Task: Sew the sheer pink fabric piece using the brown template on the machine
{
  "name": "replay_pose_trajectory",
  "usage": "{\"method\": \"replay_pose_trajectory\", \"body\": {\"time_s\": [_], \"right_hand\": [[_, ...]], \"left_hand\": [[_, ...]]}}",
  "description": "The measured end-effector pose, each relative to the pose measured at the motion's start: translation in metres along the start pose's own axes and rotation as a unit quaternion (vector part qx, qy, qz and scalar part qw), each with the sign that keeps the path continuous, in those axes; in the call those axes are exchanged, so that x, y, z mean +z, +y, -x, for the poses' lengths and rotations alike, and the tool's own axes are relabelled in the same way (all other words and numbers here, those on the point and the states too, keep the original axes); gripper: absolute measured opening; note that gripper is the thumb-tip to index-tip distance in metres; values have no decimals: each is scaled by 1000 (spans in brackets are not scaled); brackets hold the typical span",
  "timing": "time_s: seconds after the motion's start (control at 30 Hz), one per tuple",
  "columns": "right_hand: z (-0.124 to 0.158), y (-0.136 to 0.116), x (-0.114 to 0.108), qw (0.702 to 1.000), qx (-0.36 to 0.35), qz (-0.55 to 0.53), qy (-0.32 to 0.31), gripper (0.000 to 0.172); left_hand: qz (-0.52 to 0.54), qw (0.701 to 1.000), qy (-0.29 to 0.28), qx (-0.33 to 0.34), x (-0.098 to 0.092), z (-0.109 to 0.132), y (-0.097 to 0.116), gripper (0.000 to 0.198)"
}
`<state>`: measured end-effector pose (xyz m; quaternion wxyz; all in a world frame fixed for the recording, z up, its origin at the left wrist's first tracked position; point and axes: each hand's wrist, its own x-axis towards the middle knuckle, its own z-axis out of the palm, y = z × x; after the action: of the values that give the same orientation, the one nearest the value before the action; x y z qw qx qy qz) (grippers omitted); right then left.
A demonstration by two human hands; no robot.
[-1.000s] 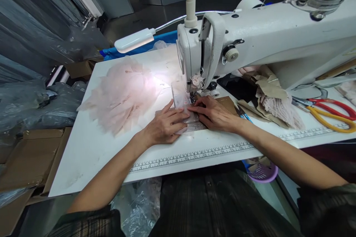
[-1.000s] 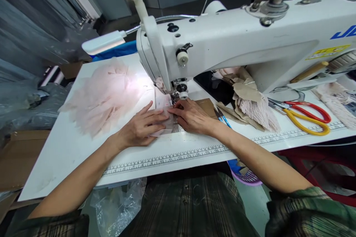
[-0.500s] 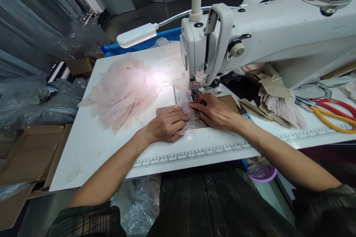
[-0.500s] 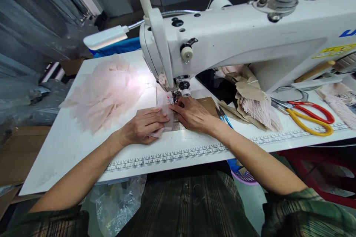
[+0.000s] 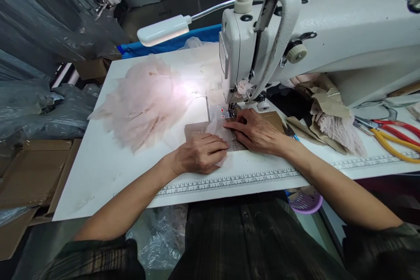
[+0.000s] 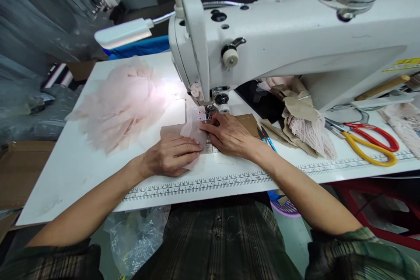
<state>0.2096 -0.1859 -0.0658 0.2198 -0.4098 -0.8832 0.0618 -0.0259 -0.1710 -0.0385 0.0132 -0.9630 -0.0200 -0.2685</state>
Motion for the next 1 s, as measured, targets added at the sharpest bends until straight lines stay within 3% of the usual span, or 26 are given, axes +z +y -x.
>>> {"method": "replay_pose_trajectory", "body": {"time_s": [0.13, 0.27, 0.47, 0.73, 1.0], "right_hand": [[3, 1, -3, 998, 25, -56, 30, 34], [8, 6, -7, 995, 21, -101, 19, 36], [6, 6, -4, 998, -29, -55, 28, 36], [9, 6, -5, 997, -17, -76, 22, 36], [2, -6, -2, 1000, 23, 22, 3, 35]], "left_hand": [[-17, 1000, 0, 2, 2, 3, 0, 15], [-15, 1000, 13, -1, 3, 5, -2, 12], [-10, 999, 41, 0, 4, 5, -2, 12], [-11, 1000, 11, -14, 1, 4, -3, 17], [-4, 1000, 22, -5, 1, 1, -2, 20]]}}
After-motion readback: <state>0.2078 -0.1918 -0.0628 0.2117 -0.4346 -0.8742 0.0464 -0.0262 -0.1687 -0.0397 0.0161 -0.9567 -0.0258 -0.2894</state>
